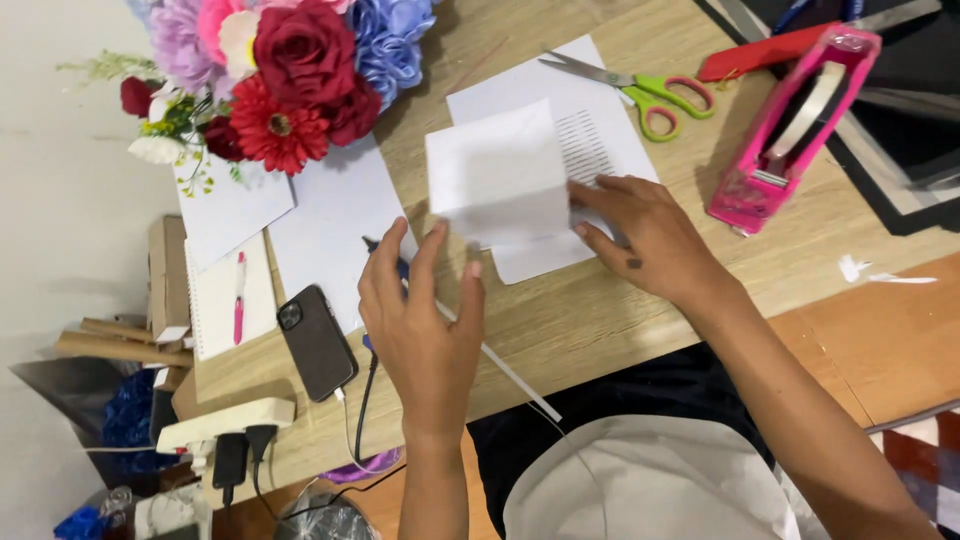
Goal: The person assembles a small white paper box by folding and taping the edges. They then use a hot glue gun to attach a printed sheet of paper to the box and trim the excess paper with scissors.
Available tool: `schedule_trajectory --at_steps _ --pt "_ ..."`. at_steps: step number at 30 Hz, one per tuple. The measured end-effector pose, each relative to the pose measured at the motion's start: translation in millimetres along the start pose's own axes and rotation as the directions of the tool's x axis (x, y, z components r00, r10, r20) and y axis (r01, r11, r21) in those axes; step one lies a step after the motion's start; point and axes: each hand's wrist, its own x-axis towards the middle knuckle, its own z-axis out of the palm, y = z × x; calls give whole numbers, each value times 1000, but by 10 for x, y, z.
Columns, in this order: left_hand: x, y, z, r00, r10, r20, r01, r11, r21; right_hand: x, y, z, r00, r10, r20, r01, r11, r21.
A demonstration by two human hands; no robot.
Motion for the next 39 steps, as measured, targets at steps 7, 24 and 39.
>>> schedule_trajectory --at_steps 7,24,39 --pt "164 168 315 988 112 108 -113 994 1 -11 134 35 994 -69 -82 67 997 -30" --pt "194 -65 205 997 -30 74 20 991 129 -694 -312 -123 998 24 57 1 916 -402" --pt "-1076 371 592 807 539 243 -517 842 -153 420 350 107 946 238 220 -109 872 -476"
